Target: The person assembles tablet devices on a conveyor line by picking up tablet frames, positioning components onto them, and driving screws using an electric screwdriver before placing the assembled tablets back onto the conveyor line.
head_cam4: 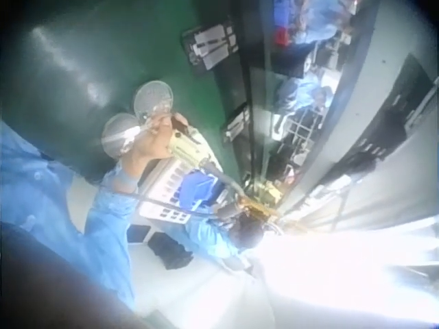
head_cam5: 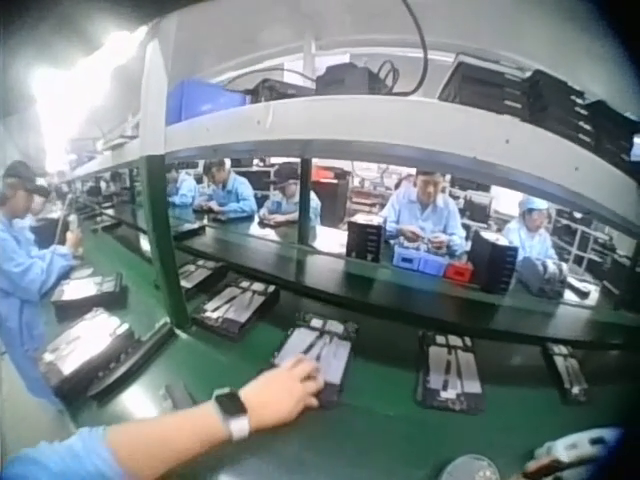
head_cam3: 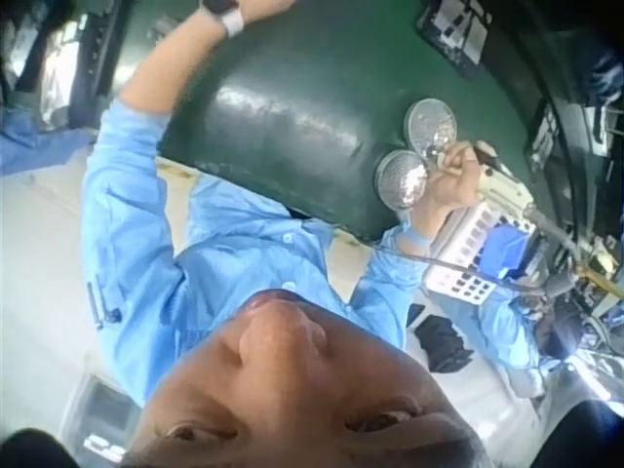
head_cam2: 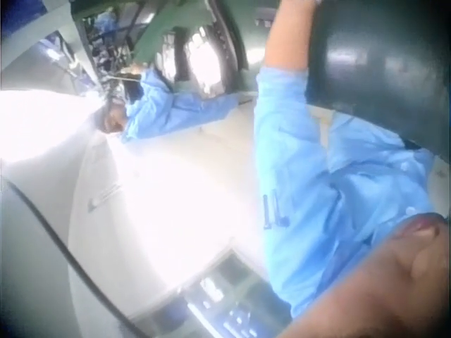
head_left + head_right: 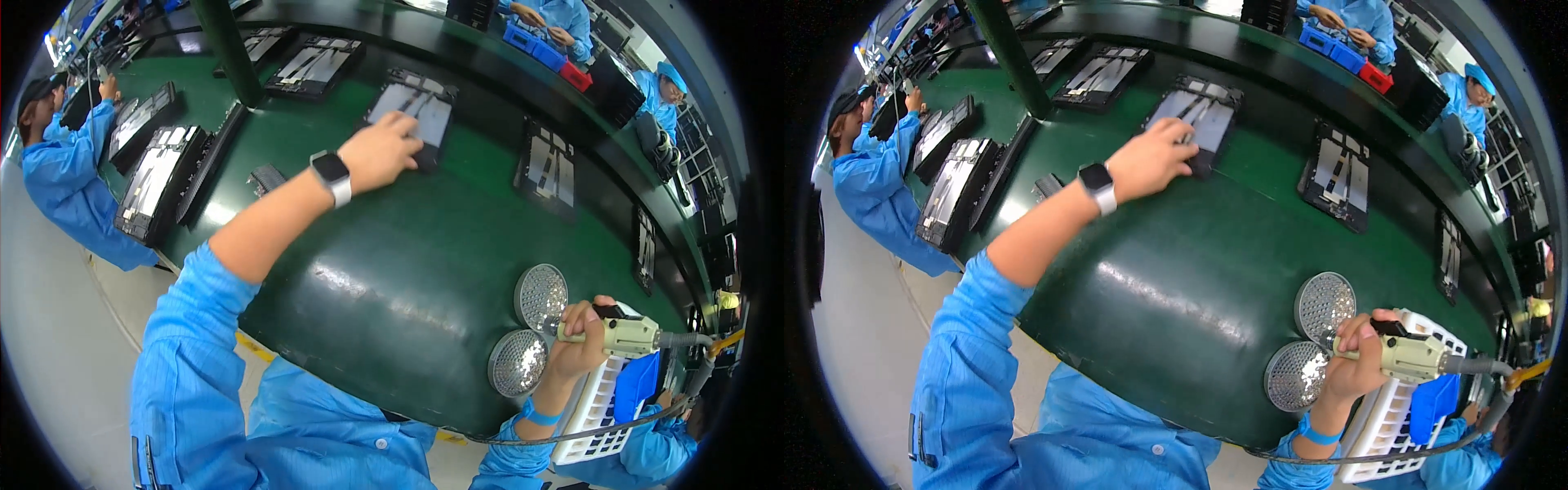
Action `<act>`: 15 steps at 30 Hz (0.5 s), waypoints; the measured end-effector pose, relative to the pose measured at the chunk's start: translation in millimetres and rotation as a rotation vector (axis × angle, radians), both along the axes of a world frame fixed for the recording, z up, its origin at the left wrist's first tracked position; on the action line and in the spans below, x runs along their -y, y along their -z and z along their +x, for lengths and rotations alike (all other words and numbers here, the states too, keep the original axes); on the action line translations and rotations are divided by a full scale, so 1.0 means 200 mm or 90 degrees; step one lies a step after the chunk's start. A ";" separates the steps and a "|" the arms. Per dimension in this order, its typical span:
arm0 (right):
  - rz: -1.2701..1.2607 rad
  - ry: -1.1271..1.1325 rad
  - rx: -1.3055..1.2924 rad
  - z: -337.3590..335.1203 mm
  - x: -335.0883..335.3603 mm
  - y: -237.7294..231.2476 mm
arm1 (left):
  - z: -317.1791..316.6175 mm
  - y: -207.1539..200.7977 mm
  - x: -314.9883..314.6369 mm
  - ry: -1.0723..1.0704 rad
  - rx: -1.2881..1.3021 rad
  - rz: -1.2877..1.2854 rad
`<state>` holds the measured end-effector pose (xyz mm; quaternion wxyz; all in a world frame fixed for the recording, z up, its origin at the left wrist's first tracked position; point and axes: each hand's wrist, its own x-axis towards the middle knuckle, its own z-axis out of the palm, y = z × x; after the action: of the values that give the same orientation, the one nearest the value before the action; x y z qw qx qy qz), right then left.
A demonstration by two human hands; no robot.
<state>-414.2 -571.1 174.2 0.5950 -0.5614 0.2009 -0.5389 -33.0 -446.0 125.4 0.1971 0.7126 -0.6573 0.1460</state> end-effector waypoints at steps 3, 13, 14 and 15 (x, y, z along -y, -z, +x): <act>0.000 0.023 -0.001 0.00 0.02 0.03 | 0.24 0.00 0.10 -0.072 -0.047 0.083; -0.062 0.033 -0.004 -0.07 0.03 0.00 | 1.32 -0.12 -0.19 -0.661 -0.188 0.408; -0.064 0.034 0.002 -0.06 0.03 0.00 | 1.37 -0.08 -0.20 -0.679 -0.202 0.404; -0.066 0.063 -0.021 -0.10 0.01 0.01 | 1.27 -0.10 -0.08 -0.663 -0.305 0.417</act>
<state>-434.6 -574.1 172.3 0.5346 -0.5893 0.2099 -0.5682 220.1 -429.4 145.2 0.0146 0.9733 -0.1752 -0.1474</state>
